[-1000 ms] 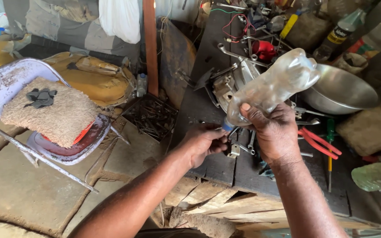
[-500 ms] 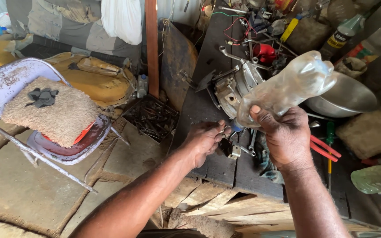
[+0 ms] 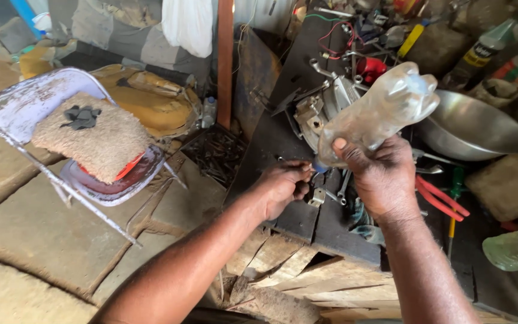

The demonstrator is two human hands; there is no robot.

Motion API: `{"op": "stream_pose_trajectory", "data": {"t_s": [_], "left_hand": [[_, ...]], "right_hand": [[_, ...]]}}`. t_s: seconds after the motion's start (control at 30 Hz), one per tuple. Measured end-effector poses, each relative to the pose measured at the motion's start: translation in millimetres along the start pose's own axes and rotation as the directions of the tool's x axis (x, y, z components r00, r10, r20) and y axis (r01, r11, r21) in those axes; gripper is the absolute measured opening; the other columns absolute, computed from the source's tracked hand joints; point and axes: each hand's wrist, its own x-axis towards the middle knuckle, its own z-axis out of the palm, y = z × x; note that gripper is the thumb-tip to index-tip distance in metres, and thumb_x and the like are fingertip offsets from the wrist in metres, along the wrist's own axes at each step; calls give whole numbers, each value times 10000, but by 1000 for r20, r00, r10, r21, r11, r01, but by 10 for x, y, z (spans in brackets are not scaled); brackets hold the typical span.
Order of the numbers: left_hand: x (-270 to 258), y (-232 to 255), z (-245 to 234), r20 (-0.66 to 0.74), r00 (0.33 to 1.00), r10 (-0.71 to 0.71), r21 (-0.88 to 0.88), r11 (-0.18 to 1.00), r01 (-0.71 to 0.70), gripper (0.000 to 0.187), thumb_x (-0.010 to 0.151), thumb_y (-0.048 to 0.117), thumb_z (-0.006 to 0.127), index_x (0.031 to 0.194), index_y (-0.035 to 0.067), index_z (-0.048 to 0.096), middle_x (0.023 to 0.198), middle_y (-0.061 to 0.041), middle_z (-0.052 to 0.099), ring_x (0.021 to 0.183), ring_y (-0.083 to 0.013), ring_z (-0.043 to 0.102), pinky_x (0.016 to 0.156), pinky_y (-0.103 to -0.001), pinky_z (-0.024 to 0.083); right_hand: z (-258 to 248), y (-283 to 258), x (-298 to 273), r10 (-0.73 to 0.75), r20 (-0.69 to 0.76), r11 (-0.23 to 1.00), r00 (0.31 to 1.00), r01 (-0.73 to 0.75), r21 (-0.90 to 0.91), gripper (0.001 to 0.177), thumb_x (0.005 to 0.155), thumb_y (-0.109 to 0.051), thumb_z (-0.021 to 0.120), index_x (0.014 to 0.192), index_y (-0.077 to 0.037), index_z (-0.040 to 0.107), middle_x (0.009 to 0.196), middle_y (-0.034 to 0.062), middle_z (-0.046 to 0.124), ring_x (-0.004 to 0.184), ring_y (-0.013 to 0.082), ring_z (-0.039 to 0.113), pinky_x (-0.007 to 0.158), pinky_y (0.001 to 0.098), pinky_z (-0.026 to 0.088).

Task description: The person cleans various small metallic engine components and a carburetor assembly on a workbench using a liquid from a plastic bottle, a cloth, and a metal scraper.

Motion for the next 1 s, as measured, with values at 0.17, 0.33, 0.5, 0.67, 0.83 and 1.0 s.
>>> {"op": "stream_pose_trajectory", "data": {"t_s": [0.17, 0.33, 0.5, 0.67, 0.83, 1.0], "left_hand": [[-20, 25, -23, -34, 999, -18, 115, 993, 22, 327, 1012, 387, 637, 1032, 78, 744, 630, 39, 471, 476, -79, 352, 420, -255, 272], [88, 59, -58, 77, 997, 4, -66, 998, 1, 170, 975, 200, 623, 1093, 118, 714, 761, 20, 665, 570, -82, 576, 519, -251, 459], [293, 22, -214, 65, 995, 76, 269, 959, -91, 260, 993, 356, 631, 1004, 117, 734, 731, 71, 648, 578, -64, 478, 504, -258, 377], [692, -356, -406, 313, 845, 433, 363, 768, -528, 257, 1067, 293, 630, 981, 55, 677, 840, -58, 650, 731, -182, 570, 638, -345, 453], [709, -85, -460, 515, 623, 588, 700, 130, -702, 374, 750, 289, 810, 1026, 60, 705, 1077, -216, 684, 1024, -431, 642, 837, -536, 511], [692, -120, -403, 429, 686, 588, 719, 238, -653, 251, 941, 279, 674, 1048, 56, 631, 1052, -166, 700, 996, -370, 676, 856, -485, 533]], "right_hand": [[-56, 21, -43, -10, -38, 993, 999, 14, 121, 328, 880, -125, 777, 1172, -24, 667, 1083, 65, 758, 1012, 152, 705, 938, 320, 567], [-63, 16, -104, 24, -70, 986, 997, -12, 167, 339, 885, -129, 772, 1189, -26, 664, 1085, 76, 751, 1015, 165, 704, 930, 338, 575], [2, -2, -131, -24, -144, 988, 989, 45, 150, 357, 888, -116, 774, 1212, -15, 664, 1100, 73, 747, 995, 160, 695, 899, 314, 563], [227, 126, -204, -74, -227, 996, 971, 85, 37, 248, 937, -111, 761, 1140, 11, 688, 1045, 64, 755, 914, 154, 701, 820, 293, 574], [395, 148, -110, -88, -324, 996, 942, 92, -1, 218, 932, -76, 741, 1127, 11, 698, 1041, 47, 741, 912, 133, 689, 816, 282, 577], [542, 196, -188, 1, -396, 1000, 918, 3, 11, 261, 902, -80, 748, 1140, 6, 684, 1050, 65, 750, 919, 143, 712, 824, 285, 590]]}}
